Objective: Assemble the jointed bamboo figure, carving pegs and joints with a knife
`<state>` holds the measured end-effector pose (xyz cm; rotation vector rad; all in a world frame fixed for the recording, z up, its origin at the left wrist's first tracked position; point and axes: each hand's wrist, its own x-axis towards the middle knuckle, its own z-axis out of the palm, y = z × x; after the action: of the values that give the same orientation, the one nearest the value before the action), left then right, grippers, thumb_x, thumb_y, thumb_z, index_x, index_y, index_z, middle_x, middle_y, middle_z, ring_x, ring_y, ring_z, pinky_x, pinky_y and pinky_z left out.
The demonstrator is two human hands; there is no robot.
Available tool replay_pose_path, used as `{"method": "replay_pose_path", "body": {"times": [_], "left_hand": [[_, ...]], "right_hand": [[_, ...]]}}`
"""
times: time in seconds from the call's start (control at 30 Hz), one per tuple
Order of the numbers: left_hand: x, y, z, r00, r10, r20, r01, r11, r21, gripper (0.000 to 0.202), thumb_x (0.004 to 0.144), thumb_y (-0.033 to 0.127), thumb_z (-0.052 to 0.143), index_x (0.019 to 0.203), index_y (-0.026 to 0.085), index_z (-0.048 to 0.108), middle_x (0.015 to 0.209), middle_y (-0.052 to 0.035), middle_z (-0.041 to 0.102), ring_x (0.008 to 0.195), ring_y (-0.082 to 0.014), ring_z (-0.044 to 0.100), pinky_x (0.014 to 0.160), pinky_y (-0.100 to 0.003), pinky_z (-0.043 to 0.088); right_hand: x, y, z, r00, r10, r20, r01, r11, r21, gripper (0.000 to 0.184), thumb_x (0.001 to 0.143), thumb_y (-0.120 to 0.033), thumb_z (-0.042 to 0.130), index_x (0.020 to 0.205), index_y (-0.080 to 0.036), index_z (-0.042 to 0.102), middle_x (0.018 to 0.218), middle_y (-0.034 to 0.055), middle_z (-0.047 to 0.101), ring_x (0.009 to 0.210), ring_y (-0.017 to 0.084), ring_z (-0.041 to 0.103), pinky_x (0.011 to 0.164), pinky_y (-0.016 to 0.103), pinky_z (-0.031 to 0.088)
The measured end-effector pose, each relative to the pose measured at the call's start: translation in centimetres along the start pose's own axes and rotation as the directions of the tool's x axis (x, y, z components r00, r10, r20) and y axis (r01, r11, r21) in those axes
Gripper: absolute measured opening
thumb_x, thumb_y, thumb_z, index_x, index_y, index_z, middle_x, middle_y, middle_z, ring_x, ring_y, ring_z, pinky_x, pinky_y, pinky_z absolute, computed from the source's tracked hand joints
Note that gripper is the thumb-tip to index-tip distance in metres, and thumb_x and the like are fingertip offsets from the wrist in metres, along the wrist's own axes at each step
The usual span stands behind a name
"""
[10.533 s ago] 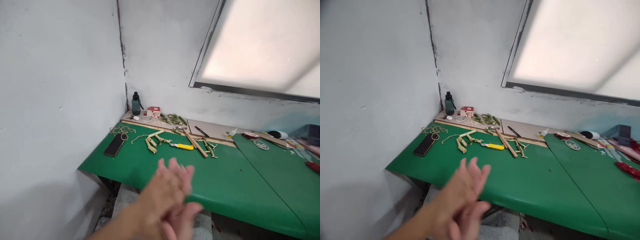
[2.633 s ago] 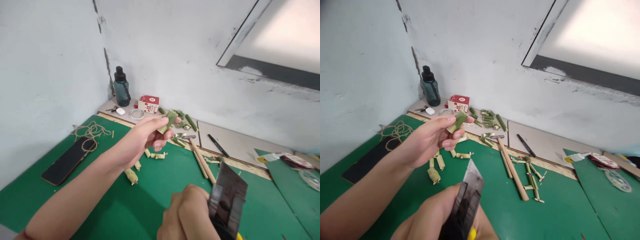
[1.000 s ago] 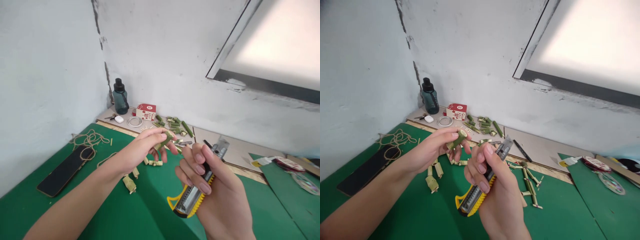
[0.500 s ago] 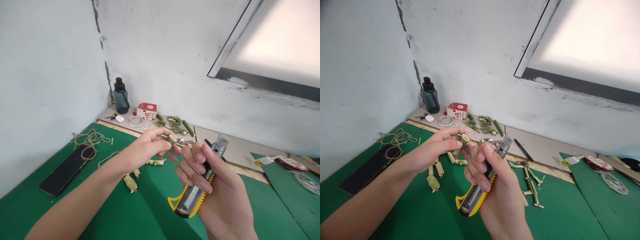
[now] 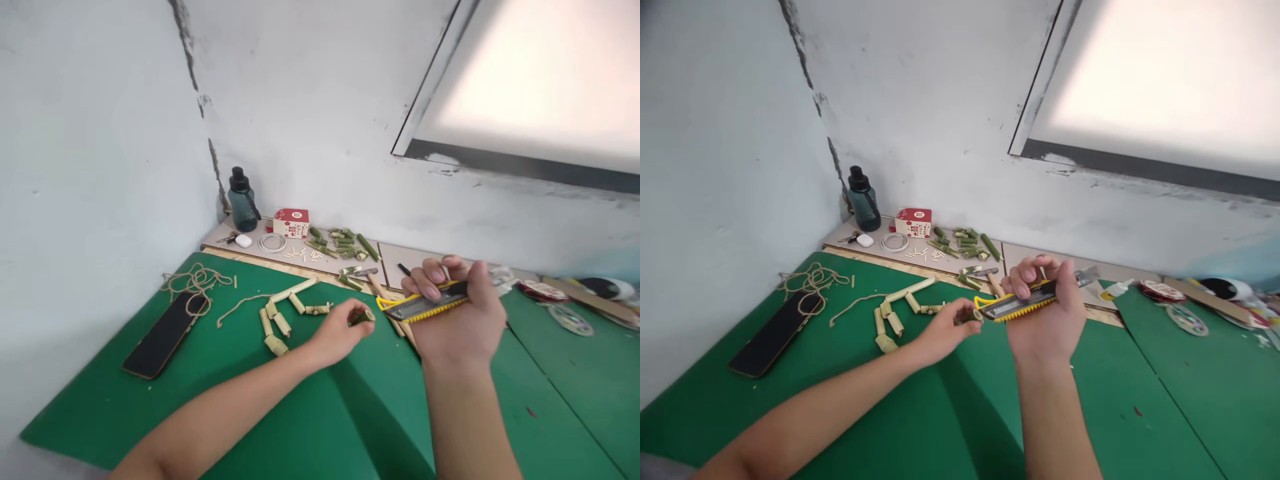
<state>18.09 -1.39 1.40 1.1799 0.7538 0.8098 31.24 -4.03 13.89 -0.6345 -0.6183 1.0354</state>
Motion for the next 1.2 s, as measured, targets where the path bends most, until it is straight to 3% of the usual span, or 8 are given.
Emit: {"method": "replay_pose_path", "body": {"times": [0.13,0.3,0.43,0.57,0.8,0.97,1.03,1.2], "left_hand": [[-2.8,-2.7,0.0,0.999,0.053,0.012,-0.054,0.991,0.119,0.019,0.096,0.030,0.065,0.112,0.019,0.063,0.107,-0.0076,0.068,0.099,-0.0214,0.063,0.092,-0.036,0.050],[-5.1,-1.9,-3.9,0.989,0.102,0.104,-0.138,0.886,0.443,0.023,0.097,0.033,0.063,0.115,0.021,0.068,0.108,-0.0087,0.071,0.103,-0.0253,0.063,0.095,-0.040,0.048],[-4.1,-1.5,-6.3,0.985,0.102,0.138,-0.150,0.905,0.398,0.022,0.098,0.032,0.062,0.115,0.020,0.068,0.109,-0.0088,0.072,0.101,-0.0233,0.065,0.093,-0.037,0.049],[-2.8,-1.9,-7.3,0.987,0.090,0.133,-0.129,0.937,0.325,0.023,0.097,0.033,0.064,0.114,0.018,0.069,0.111,-0.0089,0.072,0.105,-0.0229,0.064,0.092,-0.034,0.048],[-2.1,-3.1,-8.0,0.991,0.064,0.116,-0.074,0.994,0.082,0.032,0.102,0.041,0.059,0.117,0.016,0.073,0.118,-0.0113,0.074,0.108,-0.0230,0.069,0.094,-0.033,0.051],[-1.7,-3.5,-8.4,0.971,0.192,0.141,-0.214,0.963,0.165,0.033,0.103,0.043,0.058,0.113,0.019,0.078,0.124,-0.0094,0.075,0.120,-0.0248,0.065,0.111,-0.039,0.046],[-1.8,-3.5,-8.5,0.962,0.232,0.145,-0.259,0.942,0.211,0.033,0.104,0.044,0.057,0.110,0.020,0.079,0.120,-0.0086,0.075,0.120,-0.0251,0.064,0.113,-0.039,0.045],[-2.0,-3.5,-8.5,0.979,0.173,0.109,-0.192,0.962,0.195,0.036,0.104,0.049,0.055,0.107,0.021,0.077,0.096,-0.0068,0.071,0.093,-0.0216,0.065,0.086,-0.034,0.052]], "right_hand": [[0.2,3.4,-5.5,0.977,0.033,-0.209,-0.051,0.995,-0.080,0.055,0.076,-0.071,0.082,0.093,-0.021,0.064,0.082,-0.0013,0.059,0.066,0.013,0.059,0.058,0.029,0.054],[-1.4,8.1,-8.6,0.954,-0.101,-0.282,0.037,0.974,-0.222,0.064,0.068,-0.077,0.086,0.094,-0.022,0.063,0.081,-0.0025,0.063,0.066,0.013,0.060,0.060,0.030,0.053],[-2.5,10.0,-8.7,0.942,-0.313,-0.123,0.239,0.880,-0.412,0.054,0.078,-0.072,0.081,0.094,-0.023,0.064,0.082,-0.0010,0.064,0.066,0.013,0.058,0.063,0.030,0.050],[-3.6,10.9,-9.1,0.938,-0.339,0.068,0.321,0.779,-0.538,0.048,0.080,-0.068,0.081,0.098,-0.026,0.065,0.089,0.0007,0.068,0.071,0.017,0.061,0.070,0.035,0.051],[-4.1,11.2,-9.5,0.957,-0.286,0.047,0.265,0.797,-0.543,0.055,0.065,-0.062,0.094,0.090,-0.028,0.059,0.083,0.0015,0.068,0.063,0.018,0.059,0.061,0.038,0.049],[-3.0,11.3,-10.5,0.806,-0.497,0.323,0.585,0.579,-0.568,0.043,0.087,-0.052,0.084,0.095,-0.033,0.046,0.068,-0.0079,0.050,0.049,0.013,0.045,0.046,0.030,0.036],[-3.0,11.4,-10.8,0.776,-0.489,0.398,0.623,0.499,-0.602,0.042,0.090,-0.045,0.083,0.098,-0.034,0.043,0.067,-0.0089,0.046,0.047,0.012,0.040,0.043,0.028,0.033],[-3.9,11.9,-10.6,0.824,-0.324,0.466,0.565,0.402,-0.720,0.040,0.097,-0.046,0.075,0.111,-0.035,0.040,0.074,-0.0071,0.051,0.055,0.015,0.049,0.049,0.028,0.042]]}}
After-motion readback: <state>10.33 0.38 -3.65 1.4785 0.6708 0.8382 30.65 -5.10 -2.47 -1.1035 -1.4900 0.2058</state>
